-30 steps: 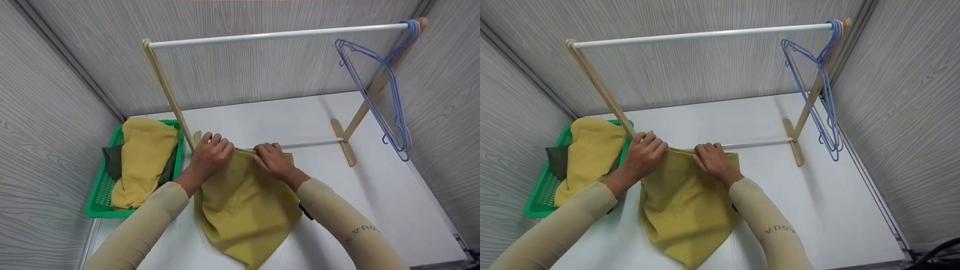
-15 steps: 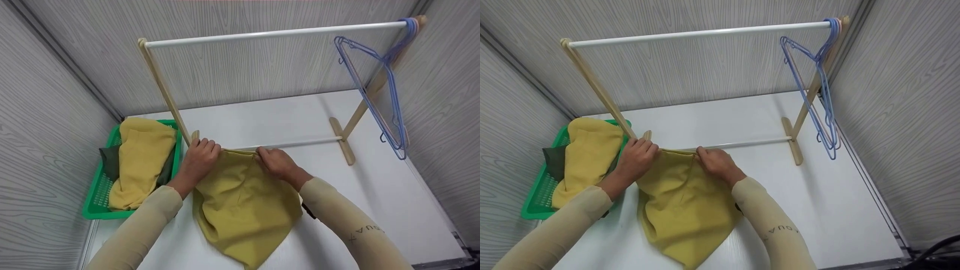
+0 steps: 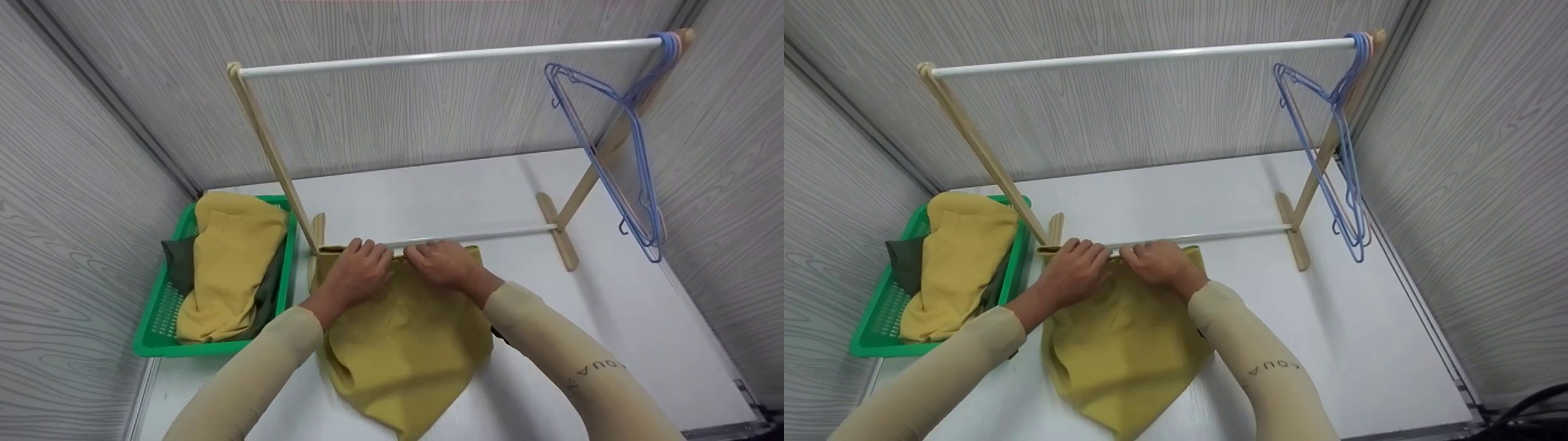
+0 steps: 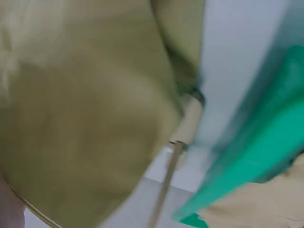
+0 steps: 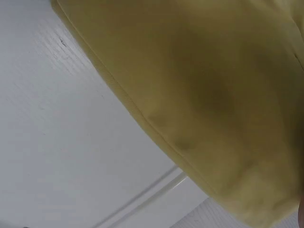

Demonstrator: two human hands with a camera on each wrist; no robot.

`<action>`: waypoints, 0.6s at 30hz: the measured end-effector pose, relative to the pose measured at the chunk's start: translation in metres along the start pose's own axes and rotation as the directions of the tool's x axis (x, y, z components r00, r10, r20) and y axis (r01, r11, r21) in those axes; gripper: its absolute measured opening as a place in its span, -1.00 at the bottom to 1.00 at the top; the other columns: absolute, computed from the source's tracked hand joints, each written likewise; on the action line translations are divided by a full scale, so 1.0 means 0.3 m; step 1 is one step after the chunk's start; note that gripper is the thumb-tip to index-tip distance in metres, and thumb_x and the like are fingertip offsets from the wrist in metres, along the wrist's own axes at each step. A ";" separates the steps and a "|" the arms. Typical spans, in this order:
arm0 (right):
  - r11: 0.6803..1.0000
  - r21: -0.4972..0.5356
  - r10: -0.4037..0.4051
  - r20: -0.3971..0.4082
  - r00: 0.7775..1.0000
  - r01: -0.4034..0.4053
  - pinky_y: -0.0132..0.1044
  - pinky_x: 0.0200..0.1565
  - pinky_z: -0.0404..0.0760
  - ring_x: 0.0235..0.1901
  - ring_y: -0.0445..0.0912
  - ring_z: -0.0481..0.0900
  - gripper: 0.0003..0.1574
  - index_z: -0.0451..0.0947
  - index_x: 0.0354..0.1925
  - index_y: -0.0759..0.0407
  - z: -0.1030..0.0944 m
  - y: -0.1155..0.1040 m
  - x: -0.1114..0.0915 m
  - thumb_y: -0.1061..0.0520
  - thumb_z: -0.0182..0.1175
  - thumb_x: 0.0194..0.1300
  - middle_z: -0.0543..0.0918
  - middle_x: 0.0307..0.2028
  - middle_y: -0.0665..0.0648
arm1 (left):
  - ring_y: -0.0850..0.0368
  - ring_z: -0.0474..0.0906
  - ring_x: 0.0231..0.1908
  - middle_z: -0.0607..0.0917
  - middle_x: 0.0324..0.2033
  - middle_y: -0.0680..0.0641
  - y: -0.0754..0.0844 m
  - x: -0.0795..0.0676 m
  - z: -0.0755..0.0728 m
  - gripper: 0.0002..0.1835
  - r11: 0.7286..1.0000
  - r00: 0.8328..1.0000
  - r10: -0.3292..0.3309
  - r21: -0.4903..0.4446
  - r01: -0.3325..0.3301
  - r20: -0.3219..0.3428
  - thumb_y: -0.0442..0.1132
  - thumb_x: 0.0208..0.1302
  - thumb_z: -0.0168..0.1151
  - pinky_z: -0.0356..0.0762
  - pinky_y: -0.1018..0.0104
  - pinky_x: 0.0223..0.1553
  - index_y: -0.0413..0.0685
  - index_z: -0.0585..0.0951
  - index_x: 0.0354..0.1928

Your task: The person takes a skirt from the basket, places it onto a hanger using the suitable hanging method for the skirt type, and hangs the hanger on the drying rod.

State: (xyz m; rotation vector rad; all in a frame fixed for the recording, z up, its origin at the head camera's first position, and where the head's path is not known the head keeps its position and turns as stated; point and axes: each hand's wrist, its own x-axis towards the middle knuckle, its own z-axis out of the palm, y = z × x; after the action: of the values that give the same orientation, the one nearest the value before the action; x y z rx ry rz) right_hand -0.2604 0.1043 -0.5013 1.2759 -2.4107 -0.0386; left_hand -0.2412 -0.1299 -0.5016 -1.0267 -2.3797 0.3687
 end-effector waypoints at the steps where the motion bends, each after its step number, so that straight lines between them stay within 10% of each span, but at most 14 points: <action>1: 0.999 -0.032 -0.024 -0.020 1.000 0.023 -0.17 -0.62 0.45 -0.64 -0.04 0.49 -0.82 0.40 -0.25 0.17 0.000 -0.002 0.002 0.11 -0.01 0.52 0.51 -0.55 0.09 | 0.02 0.57 -0.28 0.64 -0.28 -0.07 0.013 0.013 0.001 -0.66 1.000 1.000 0.010 -0.001 -0.010 0.002 0.01 0.55 -0.05 0.50 0.14 -0.14 -0.11 0.54 -0.09; 11: 0.968 -0.233 -0.141 -0.207 0.968 0.092 -0.12 -0.16 0.39 -0.33 0.04 0.44 -0.62 0.39 -0.32 0.18 0.029 0.005 0.005 0.01 -0.18 0.60 0.53 -0.47 0.09 | 0.05 0.49 -0.51 0.55 -0.54 -0.04 0.032 0.048 0.020 -0.74 0.998 0.977 0.012 -0.061 -0.026 -0.214 -0.22 0.50 -0.07 0.40 0.20 -0.40 -0.10 0.49 -0.39; 18: 0.970 -0.199 -0.177 -0.196 0.965 0.137 -0.13 -0.16 0.41 -0.54 0.00 0.44 -0.57 0.37 -0.34 0.21 0.026 0.001 0.013 0.04 -0.25 0.62 0.46 -0.59 0.09 | 0.04 0.60 -0.48 0.60 -0.53 -0.05 0.013 0.035 0.023 -0.77 0.993 0.963 0.054 -0.087 -0.079 -0.263 -0.23 0.47 -0.01 0.50 0.22 -0.42 -0.11 0.52 -0.38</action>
State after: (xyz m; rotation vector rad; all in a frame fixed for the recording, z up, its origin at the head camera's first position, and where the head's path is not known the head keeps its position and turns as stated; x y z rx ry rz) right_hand -0.2654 0.1000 -0.5069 1.3120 -2.0701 -0.1583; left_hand -0.2488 -0.1198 -0.5053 -1.1274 -2.1487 0.1326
